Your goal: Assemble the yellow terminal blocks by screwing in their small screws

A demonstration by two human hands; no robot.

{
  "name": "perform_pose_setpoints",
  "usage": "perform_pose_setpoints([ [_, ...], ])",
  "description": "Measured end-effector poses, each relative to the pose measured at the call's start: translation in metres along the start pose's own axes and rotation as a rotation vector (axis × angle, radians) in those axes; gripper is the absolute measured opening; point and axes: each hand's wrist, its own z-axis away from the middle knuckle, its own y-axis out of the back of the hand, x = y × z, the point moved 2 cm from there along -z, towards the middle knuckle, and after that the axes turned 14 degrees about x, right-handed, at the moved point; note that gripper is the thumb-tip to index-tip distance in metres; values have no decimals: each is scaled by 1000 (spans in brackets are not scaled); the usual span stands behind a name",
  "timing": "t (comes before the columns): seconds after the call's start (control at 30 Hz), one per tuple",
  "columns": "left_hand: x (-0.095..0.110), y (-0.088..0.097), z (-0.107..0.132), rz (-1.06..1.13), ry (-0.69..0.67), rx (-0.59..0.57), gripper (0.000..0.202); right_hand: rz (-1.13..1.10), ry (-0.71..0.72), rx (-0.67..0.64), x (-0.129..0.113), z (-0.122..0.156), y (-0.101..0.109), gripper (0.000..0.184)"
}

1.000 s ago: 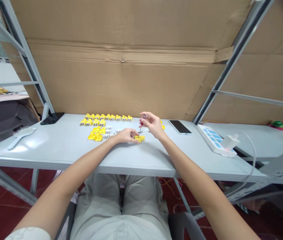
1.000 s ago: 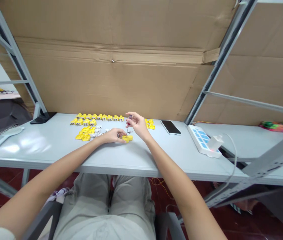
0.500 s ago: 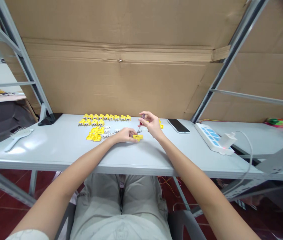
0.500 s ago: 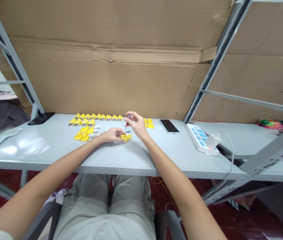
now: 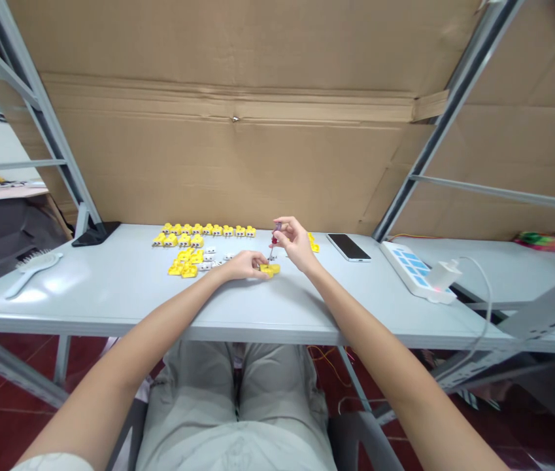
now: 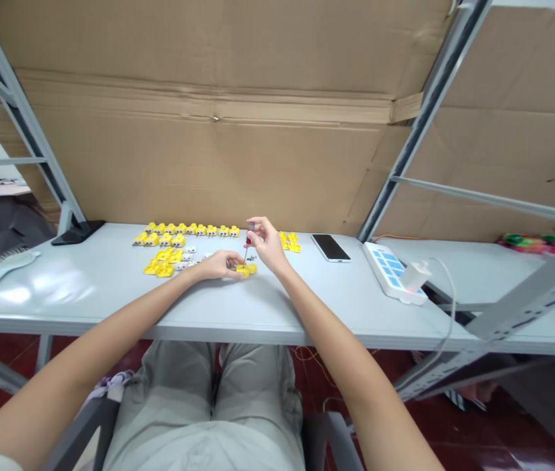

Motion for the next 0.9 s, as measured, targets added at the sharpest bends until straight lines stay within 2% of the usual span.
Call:
perform_pose_setpoints([
  [0.27, 6, -1, 1, 22, -38, -36, 48, 16, -27, -97, -6, 1, -2, 39],
  [0.6, 10, -3, 3, 6, -38, -43, 47, 45, -41, -68, -14, 1, 1, 39],
  [0.8, 10, -5, 2, -38, -2, -12, 54, 70, -16, 53, -7, -1, 3, 44],
  [0.9, 9, 3, 1, -69, 7, 23, 52, 60, -16, 146, 0, -5, 8, 44],
])
